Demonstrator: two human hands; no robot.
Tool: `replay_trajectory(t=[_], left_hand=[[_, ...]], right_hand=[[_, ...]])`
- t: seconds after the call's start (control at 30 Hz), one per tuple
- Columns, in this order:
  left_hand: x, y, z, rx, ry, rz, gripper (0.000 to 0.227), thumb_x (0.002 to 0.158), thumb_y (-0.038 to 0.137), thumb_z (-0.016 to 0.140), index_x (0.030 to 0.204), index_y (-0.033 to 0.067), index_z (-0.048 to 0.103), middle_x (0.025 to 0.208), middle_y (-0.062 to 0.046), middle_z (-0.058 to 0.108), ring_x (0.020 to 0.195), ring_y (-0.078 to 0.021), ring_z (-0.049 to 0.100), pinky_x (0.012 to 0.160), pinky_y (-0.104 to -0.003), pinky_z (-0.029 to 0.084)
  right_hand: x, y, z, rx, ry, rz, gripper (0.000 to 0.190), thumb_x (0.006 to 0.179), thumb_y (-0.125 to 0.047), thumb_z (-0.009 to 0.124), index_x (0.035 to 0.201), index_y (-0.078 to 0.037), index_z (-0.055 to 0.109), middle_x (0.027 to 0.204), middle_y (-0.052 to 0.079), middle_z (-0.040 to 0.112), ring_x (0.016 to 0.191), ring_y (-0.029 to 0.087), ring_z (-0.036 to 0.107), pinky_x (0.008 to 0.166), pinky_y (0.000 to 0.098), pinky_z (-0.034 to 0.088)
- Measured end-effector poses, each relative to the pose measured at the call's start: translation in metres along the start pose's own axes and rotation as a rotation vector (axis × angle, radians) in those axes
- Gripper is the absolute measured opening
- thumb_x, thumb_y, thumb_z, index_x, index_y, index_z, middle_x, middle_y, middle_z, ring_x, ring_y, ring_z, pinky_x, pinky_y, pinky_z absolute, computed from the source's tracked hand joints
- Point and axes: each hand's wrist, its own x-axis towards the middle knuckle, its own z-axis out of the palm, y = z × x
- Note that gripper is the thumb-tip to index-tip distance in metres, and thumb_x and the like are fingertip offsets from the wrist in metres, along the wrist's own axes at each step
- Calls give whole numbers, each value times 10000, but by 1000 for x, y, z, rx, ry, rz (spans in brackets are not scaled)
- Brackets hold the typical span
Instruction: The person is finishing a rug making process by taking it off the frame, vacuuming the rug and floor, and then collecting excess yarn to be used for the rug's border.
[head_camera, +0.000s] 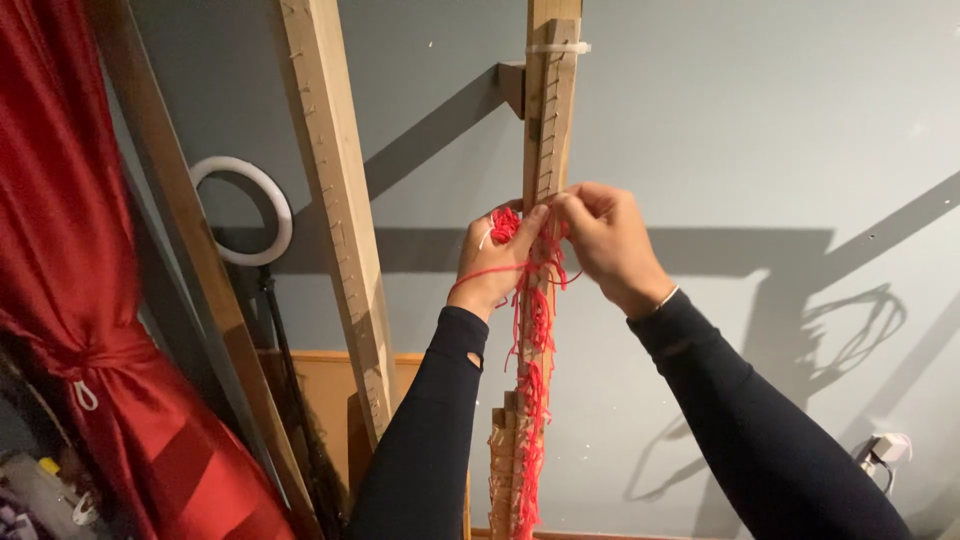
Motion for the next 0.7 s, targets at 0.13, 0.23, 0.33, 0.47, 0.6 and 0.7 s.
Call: replay_trajectory(t=[0.13, 0.23, 0.33, 0.47, 0.6, 0.7], left_hand=[[7, -17, 1, -47, -19, 52, 341, 968, 345, 692, 1018, 15, 761, 834, -25, 770, 712, -78, 694, 654, -279, 586], [-16, 4, 2, -60, -57, -18, 355, 972, 344, 684, 1009, 0, 762, 810, -40, 764, 688, -100, 702, 645, -284, 586], [2, 7, 5, -107, -52, -52, 356, 947, 349, 680, 1034, 10, 745, 778, -42, 741, 638, -112, 690, 609, -296, 581], [-9, 1, 13, -118, 22, -81, 352, 926, 349, 708, 1064, 25, 725, 791, -28, 742, 645, -100, 688, 622, -294, 587], [-17, -14, 15, 56, 161, -50, 381, 951, 338, 721, 1074, -22, 709, 808, -61, 757, 672, -118, 707, 673, -291, 595], [-23, -21, 18, 168, 270, 133, 332, 945, 260, 717, 1144, -5, 710, 873, -81, 774, 764, -147, 738, 740, -297, 596]], right_hand=[[-39, 5, 1, -278, -90, -479, 210, 1000, -110, 565, 881, 44, 644, 712, -35, 521, 736, 20, 490, 647, 216, 469], [-43, -37, -14, -337, 56, -299, 340, 1104, -160, 609, 847, 62, 587, 685, 13, 459, 672, 79, 407, 578, 272, 369], [-37, -43, -41, -225, -38, -229, 233, 1090, -172, 545, 946, -21, 648, 783, -21, 619, 720, 53, 552, 668, 232, 497], [-44, -33, -59, 138, -165, -125, 192, 1116, -173, 539, 1010, -43, 634, 921, 11, 666, 859, 76, 613, 797, 242, 524], [-43, -25, -63, 482, -177, 98, 188, 1070, -205, 554, 973, -53, 608, 1011, 32, 740, 907, 117, 695, 802, 263, 554], [-39, -15, -56, 137, -138, 17, 213, 1079, -211, 592, 1062, -13, 668, 928, 69, 741, 845, 112, 685, 771, 268, 573]])
